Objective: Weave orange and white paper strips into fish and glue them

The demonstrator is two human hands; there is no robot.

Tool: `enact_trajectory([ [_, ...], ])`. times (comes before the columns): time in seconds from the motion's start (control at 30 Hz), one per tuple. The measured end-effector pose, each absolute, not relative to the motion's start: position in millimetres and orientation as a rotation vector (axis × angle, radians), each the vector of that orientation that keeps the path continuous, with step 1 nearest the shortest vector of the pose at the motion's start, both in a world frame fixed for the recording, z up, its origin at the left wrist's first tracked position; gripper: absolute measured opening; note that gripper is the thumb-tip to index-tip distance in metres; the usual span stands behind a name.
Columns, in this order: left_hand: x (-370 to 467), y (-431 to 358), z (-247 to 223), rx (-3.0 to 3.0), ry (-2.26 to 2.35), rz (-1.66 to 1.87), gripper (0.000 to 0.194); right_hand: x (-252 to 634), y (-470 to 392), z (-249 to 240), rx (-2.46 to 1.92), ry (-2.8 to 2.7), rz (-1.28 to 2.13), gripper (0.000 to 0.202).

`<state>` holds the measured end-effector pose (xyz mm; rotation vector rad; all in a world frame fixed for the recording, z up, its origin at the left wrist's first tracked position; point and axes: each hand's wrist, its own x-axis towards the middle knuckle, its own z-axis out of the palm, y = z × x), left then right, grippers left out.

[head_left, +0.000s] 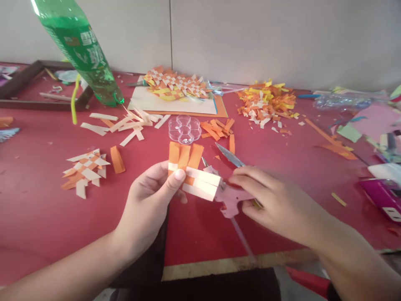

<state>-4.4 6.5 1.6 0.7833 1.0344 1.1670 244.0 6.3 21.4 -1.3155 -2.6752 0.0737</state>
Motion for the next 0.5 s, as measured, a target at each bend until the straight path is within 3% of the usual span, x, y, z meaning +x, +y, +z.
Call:
enact_trajectory([
  [0.2, -1, 7, 0, 0.761, 1.072, 1.100, 0.013, 322, 18, 31, -1.585, -2.618, -0.185, 0.031],
  [0.4, 1, 7, 0, 0.647, 1.055, 1.033, 0.019, 394, 47, 11, -1.847, -2.503, 0.165, 0.038],
  [0.5, 1, 6, 1, 0.692, 1.066, 1.021, 0.021, 390, 47, 11, -1.886, -2.466, 0.113, 0.042],
])
